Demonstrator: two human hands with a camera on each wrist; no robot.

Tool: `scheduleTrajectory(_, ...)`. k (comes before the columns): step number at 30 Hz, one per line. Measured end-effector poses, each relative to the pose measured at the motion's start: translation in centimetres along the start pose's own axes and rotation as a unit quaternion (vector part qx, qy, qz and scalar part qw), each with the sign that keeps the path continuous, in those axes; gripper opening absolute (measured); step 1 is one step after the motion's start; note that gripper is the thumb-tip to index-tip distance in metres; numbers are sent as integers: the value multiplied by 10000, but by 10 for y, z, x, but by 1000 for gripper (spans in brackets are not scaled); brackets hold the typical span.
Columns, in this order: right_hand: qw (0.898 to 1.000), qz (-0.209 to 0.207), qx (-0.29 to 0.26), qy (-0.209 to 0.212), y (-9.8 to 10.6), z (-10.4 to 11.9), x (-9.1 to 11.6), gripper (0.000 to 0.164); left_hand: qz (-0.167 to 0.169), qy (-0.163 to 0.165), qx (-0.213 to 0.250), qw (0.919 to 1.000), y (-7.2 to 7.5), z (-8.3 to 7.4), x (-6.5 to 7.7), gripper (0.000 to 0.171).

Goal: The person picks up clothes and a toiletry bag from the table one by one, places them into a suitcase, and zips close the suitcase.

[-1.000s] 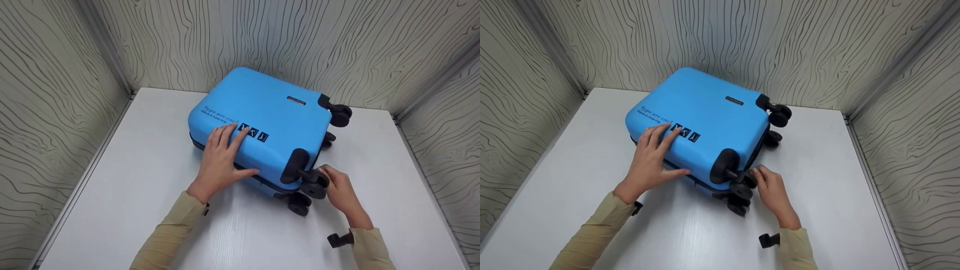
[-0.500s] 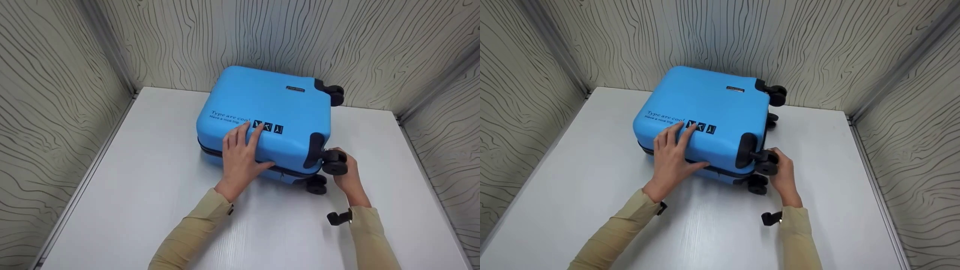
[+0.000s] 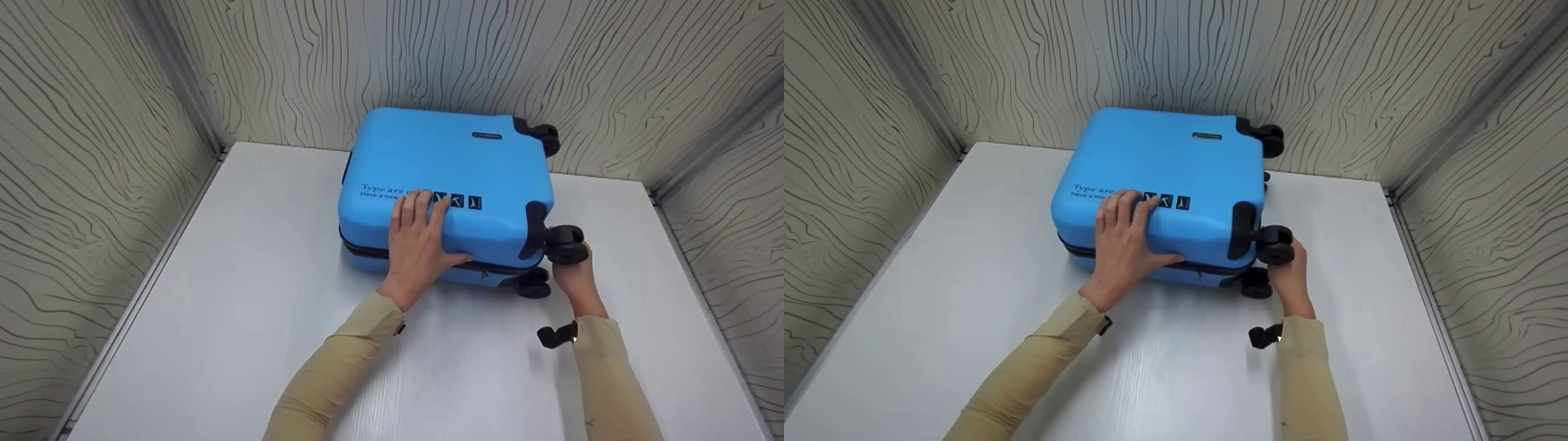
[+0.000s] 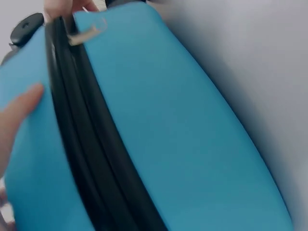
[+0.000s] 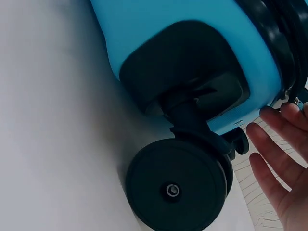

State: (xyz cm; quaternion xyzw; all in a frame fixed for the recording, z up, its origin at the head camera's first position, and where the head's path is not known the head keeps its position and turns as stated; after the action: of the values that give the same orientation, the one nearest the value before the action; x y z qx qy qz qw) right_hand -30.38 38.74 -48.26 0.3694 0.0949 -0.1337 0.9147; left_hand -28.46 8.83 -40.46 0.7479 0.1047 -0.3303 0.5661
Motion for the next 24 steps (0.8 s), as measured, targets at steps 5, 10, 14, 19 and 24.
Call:
scheduleTrajectory(5,9997,-30,223,77,4,-1,7,25,-40,-221,184,9996,-4,3,-3,111)
scheduleTrajectory(10,9986,-41,377,361,5,4,21,24,-17,-158,127,9998,-2,3,-3,110)
scheduleTrajectory(14,9985,-210,300,400,10,4,33,23,-75,-160,46,9998,0,3,-3,111)
scheduleTrajectory(19,9986,-224,60,469,11,7,47,31,-116,-170,66,9998,1,3,-4,110)
scheduleTrajectory(24,9983,-121,-198,535,7,12,62,29,-185,-162,193,9995,2,4,-5,110)
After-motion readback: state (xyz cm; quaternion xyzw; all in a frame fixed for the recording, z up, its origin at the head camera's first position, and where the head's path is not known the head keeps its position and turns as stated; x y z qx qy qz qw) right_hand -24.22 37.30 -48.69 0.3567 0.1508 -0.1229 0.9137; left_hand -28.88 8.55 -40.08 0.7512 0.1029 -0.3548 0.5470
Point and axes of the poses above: each hand's wrist, its own x-axis away from the middle knuckle, its own y-axis out of the back of the hand, z = x × y, the point moved 10 cm from there along -x, towards the middle knuckle, and after that the axes turned 2 degrees about y, right-handed, at the moved point
